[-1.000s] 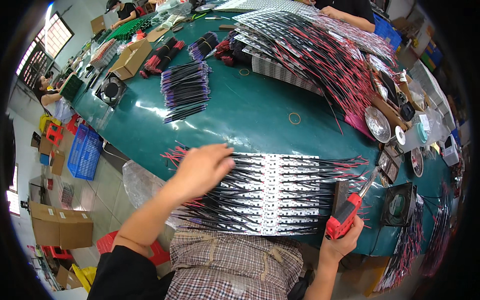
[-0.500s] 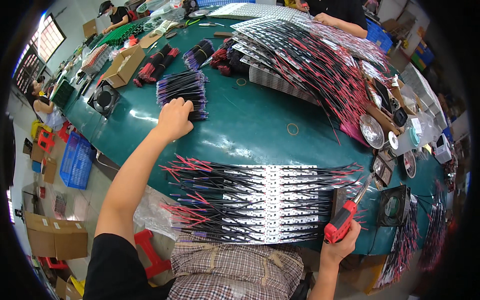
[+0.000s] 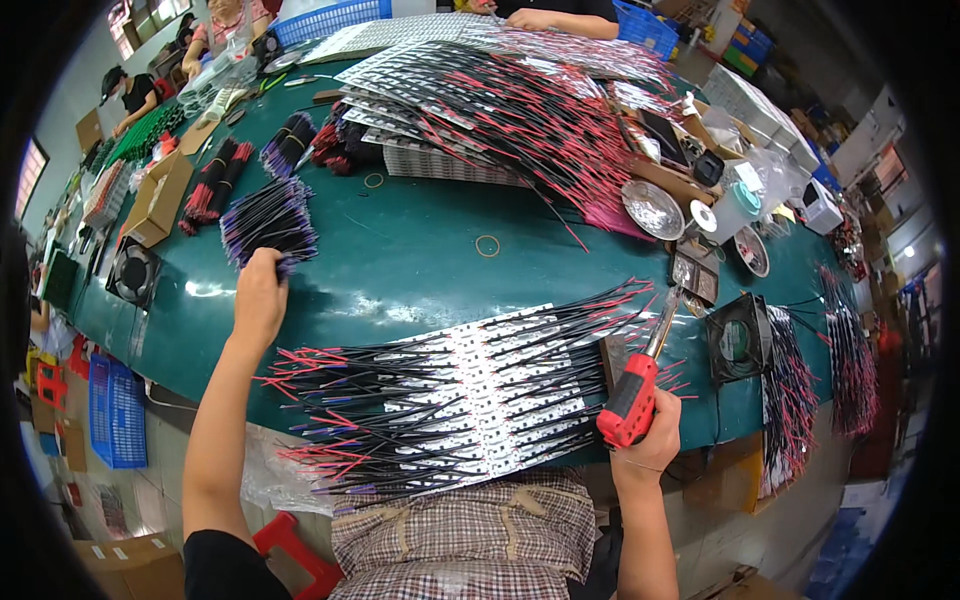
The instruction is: The person solders wire connections on LED circuit boards using a soldering iron, holding bundles of wires by hand and applying the iron to the wire ends.
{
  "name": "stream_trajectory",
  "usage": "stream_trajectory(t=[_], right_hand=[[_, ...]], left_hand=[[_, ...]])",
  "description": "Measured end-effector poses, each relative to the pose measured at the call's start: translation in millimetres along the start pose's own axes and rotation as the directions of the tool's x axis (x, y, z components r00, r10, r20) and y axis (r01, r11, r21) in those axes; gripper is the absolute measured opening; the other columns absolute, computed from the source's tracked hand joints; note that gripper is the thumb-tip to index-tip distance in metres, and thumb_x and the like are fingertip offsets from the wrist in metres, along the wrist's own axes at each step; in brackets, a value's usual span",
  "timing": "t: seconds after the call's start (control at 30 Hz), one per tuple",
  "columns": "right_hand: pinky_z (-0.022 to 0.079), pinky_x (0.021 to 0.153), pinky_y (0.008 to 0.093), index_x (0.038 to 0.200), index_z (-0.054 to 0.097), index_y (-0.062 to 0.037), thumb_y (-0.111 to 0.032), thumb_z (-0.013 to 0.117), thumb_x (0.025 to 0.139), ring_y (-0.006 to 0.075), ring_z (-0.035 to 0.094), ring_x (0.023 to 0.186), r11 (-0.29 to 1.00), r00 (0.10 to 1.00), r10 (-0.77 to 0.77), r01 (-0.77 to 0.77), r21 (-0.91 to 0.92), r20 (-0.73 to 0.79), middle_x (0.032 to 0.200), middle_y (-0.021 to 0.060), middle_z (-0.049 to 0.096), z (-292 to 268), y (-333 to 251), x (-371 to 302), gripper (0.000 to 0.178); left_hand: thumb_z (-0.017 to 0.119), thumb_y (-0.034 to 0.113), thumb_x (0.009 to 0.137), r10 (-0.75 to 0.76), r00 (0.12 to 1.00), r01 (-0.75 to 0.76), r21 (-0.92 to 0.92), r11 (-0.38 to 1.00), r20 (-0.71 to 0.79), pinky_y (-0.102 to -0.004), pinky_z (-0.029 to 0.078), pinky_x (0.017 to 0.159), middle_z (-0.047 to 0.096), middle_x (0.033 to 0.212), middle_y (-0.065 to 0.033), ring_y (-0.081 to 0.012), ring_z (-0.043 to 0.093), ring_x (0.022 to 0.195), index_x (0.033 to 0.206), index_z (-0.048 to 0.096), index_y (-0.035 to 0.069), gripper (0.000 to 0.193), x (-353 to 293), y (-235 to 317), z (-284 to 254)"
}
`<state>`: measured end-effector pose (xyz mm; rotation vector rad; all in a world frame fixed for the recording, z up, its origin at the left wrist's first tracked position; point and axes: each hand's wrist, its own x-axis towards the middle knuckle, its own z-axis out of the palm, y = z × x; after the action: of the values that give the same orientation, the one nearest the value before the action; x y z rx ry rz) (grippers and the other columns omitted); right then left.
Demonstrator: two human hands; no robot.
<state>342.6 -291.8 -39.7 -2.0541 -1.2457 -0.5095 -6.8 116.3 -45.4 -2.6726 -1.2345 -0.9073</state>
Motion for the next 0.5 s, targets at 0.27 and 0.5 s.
stream_trajectory(t=[0.27, 0.5], right_hand=[[0.049, 0.077, 0.0342, 0.124, 0.049, -0.0019, -0.001, 0.079, 0.083, 0.0228, 0.061, 0.088, 0.981, 0.995, 0.041, -0.024, 0.193, -0.086, 0.11, 0.012, 0.065, -41, -26, 22, 0.051], [0.053, 0.093, 0.0374, 0.136, 0.042, 0.0012, 0.013, 0.059, 0.089, 0.0215, 0.068, 0.097, 0.706, 0.929, 0.359, -0.336, 0.623, 0.094, 0.111, 0.0096, 0.054, -75, -77, 38, 0.051]], left_hand=[[0.05, 0.024, 0.109, -0.493, 0.856, 0.219, -0.757, 0.616, -0.154, -0.0319, 0.048, 0.09, 0.067, 0.095, -0.0071, -0.0141, 0.064, 0.092, 0.122, 0.055, 0.002, 0.026, -4, 22, -28], [0.051, 0.027, 0.109, -0.59, 0.796, 0.23, -0.832, 0.505, -0.138, -0.0289, 0.049, 0.091, 0.068, 0.098, -0.0063, -0.0144, 0.066, 0.093, 0.123, 0.057, -0.001, 0.032, -16, 12, -11]])
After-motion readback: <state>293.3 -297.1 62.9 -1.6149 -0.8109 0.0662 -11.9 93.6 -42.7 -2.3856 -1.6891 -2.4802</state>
